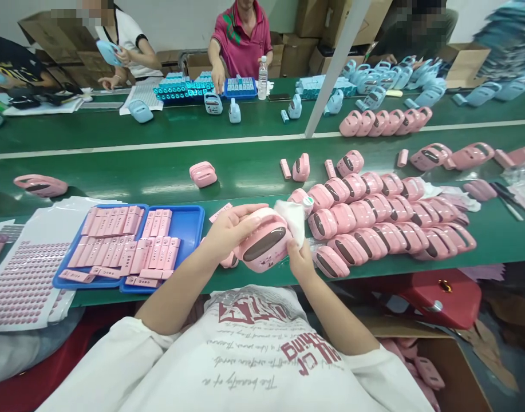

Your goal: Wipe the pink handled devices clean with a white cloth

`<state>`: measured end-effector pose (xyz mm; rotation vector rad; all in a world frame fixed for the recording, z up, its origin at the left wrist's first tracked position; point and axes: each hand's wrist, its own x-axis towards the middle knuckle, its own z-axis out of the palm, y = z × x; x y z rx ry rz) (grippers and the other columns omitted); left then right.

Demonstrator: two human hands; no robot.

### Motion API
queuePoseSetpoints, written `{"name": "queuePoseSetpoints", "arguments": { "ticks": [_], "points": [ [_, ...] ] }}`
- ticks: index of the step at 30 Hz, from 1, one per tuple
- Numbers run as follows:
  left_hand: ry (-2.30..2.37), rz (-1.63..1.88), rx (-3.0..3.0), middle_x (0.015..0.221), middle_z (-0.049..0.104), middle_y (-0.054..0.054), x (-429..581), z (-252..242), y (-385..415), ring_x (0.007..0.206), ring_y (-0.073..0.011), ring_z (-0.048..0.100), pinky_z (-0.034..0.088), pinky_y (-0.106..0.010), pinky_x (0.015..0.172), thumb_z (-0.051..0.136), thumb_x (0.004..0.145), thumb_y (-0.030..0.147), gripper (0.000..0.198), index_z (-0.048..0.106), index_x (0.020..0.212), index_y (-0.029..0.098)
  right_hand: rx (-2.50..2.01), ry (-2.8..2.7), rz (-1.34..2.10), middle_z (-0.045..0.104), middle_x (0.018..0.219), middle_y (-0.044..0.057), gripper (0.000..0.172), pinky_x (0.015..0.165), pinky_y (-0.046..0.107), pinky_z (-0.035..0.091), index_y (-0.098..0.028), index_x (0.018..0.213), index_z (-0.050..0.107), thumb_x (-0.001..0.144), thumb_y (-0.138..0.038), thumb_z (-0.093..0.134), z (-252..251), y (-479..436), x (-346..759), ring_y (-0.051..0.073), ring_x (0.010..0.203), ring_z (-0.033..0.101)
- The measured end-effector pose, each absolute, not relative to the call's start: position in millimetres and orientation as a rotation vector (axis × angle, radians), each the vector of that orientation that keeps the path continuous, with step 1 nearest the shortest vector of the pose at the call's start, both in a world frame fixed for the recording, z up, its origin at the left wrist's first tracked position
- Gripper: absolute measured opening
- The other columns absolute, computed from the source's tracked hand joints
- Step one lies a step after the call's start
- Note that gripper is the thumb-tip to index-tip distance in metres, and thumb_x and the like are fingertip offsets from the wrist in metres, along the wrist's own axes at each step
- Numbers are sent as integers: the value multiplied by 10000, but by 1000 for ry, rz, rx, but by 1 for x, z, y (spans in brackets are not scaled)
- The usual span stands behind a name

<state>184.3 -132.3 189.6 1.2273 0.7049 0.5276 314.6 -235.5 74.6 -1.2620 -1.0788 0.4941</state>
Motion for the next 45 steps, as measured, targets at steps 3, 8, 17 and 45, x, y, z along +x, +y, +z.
{"name": "queuePoseSetpoints", "arguments": {
  "ticks": [3,8,17,45],
  "points": [
    [670,457,1386,942,756,-82,180,201,-131,905,-246,692,543,-299,747,732,738,411,380,737,1030,167,-1033,-886,862,645,1256,114,753,1006,462,480,-203,1316,546,733,-671,635,86,-234,313,313,1175,597],
    [698,449,1396,664,699,-26,186,199,-122,578,-140,625,464,-223,527,693,764,418,440,675,1114,151,-904,-635,1009,678,1162,66,739,991,410,484,-227,1227,587,593,-529,817,101,-233,294,274,1109,623],
    [569,1012,1492,1205,601,-114,163,127,-122,1114,-245,580,499,-348,883,678,759,529,575,543,1225,220,-851,-3,1204,751,892,11,538,720,297,570,-243,983,665,579,-571,801,83,-231,276,203,849,694],
    [843,641,1687,1307,567,-98,153,136,-143,1232,-361,501,405,-442,1039,900,406,289,1013,479,1323,201,-1206,-1579,342,552,1394,87,479,1115,473,376,-241,1380,502,975,-441,344,103,-217,317,251,1352,449]
  ]
}}
